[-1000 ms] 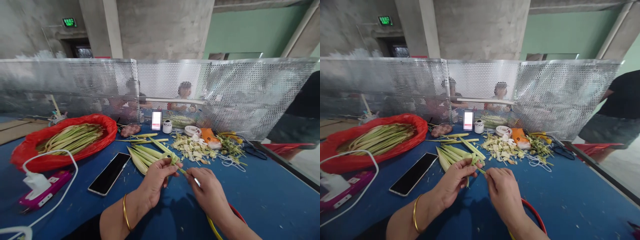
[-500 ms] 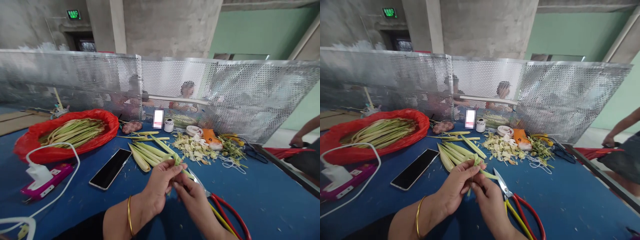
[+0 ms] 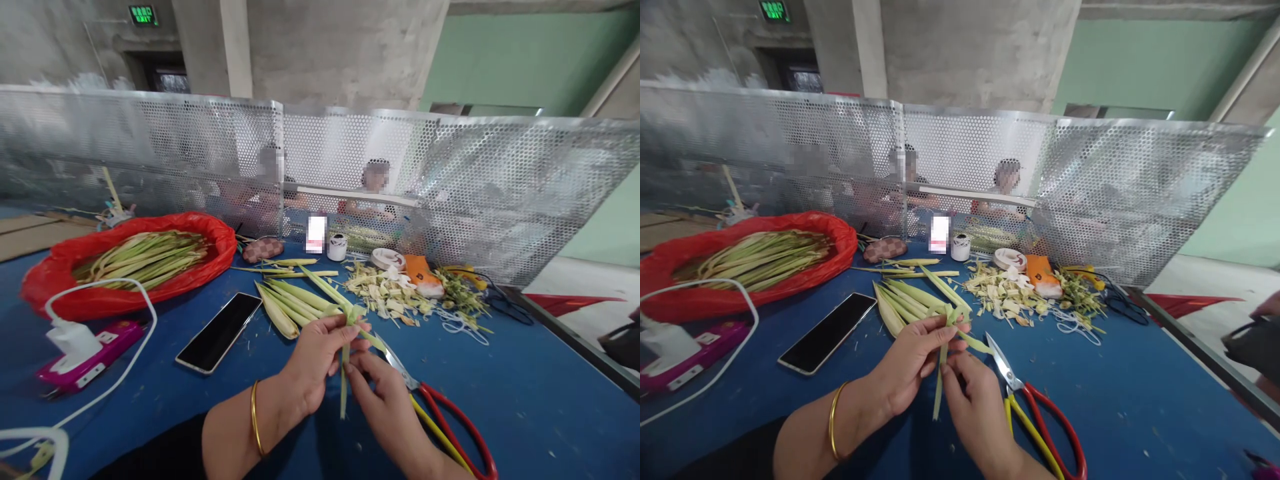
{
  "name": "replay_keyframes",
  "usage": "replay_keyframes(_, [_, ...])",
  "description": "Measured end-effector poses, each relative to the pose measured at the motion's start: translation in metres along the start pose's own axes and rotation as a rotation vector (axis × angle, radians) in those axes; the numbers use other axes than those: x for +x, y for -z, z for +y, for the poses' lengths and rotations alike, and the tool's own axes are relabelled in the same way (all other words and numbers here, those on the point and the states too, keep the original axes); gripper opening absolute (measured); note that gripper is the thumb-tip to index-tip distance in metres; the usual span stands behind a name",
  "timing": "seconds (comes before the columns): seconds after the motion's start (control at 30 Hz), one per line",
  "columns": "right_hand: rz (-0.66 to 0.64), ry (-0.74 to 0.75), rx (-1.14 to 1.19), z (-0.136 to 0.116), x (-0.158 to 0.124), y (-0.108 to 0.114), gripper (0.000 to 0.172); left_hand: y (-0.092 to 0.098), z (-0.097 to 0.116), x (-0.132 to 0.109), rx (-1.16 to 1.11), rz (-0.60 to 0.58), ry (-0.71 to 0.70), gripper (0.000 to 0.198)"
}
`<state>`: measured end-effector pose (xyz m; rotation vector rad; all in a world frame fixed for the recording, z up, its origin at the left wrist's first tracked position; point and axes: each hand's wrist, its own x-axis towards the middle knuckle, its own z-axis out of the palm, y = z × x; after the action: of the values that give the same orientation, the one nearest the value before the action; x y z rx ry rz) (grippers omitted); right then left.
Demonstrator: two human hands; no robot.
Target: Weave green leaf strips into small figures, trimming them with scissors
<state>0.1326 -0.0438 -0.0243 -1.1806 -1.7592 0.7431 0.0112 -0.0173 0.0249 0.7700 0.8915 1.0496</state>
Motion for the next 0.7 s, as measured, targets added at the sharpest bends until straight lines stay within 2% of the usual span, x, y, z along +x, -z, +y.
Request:
replay_keyframes(0.27, [-0.070,0.046,-0.096,-0.009,-0.013,0.000,0.028,0.004,0.004,0.007,0.115,0.011,-0.094,0.014])
replay_keyframes(0.57, [-0.197,0.193,-0.242,-0.017,-0.019,-0.003,0.022,0.007,0.003,0.013,0.099,0.043,-0.094,0.012])
replay_keyframes(0.63, [-0.242,0.248,-0.297,-0.019,-0.019,0.000,0.021,0.007,0.004,0.013,0.084,0.054,-0.086,0.014])
replay_keyframes(0.7, [-0.227,0.293,-0.318,-0.023,-0.016,0.009,0.020,0.007,0.004,0.013,0.075,0.059,-0.089,0.020])
